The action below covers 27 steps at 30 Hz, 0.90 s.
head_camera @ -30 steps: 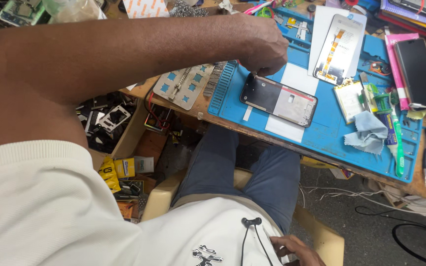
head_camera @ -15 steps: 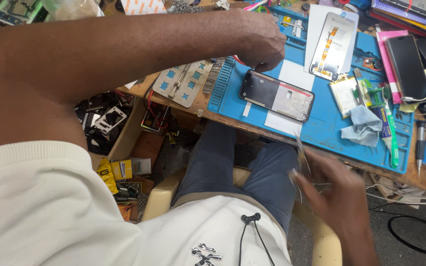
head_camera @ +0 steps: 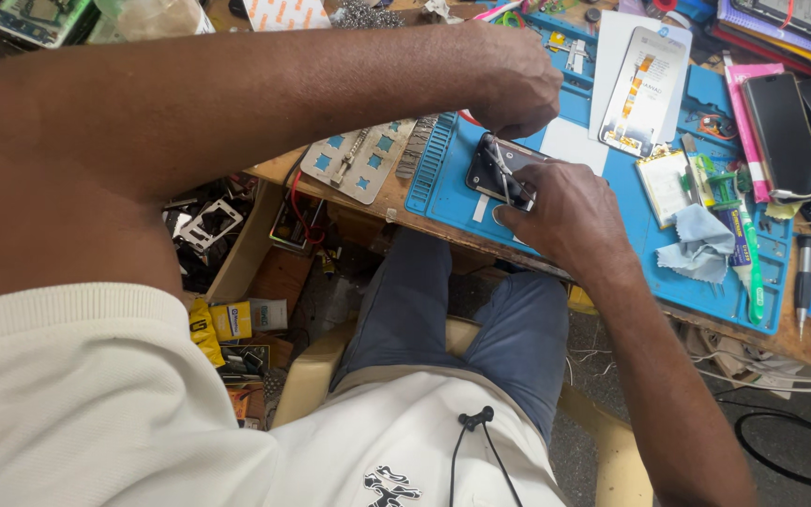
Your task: The person cleans old adhesive residue from the edge of a disassembled phone frame using a small tool, wipes it with a cloth, presses a red adhesive strip around the frame edge, then squeezes glue from a tube along the frame perimeter while holding the phone.
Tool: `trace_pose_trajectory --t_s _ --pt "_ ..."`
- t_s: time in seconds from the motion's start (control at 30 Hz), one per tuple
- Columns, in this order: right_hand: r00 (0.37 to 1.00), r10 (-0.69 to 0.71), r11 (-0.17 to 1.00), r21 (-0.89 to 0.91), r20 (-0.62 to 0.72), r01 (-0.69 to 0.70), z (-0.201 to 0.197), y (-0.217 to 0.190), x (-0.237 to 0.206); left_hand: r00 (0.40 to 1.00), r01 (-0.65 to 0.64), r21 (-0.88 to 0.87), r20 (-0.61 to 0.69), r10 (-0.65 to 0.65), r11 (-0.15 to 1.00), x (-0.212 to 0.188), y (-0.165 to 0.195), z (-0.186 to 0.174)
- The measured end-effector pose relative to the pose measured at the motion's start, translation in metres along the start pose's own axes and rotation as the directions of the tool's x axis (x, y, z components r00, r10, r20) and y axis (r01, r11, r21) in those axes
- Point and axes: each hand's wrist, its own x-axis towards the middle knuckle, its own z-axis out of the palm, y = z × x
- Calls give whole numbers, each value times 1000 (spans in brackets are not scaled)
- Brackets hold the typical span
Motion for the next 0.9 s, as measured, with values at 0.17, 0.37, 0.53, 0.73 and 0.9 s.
trace_pose_trajectory --t_s 0.17,0.37,0.53,0.73,0.9 --pt "1000 20 999 35 7 -20 6 5 8 1000 -3 26 26 2 1000 1 -2 3" --pt "1000 12 1000 3 -16 -12 9 6 14 1000 6 20 25 -6 1000 -1 -1 1" --pt "998 53 999 6 22 -53 9 4 18 1000 15 34 15 -16 999 -2 1 -1" --pt "998 43 999 -3 35 -43 9 5 17 1000 3 38 11 -4 999 0 0 -1" --pt "1000 -6 1000 -6 5 6 10 7 15 1000 11 37 21 -12 999 3 -1 0"
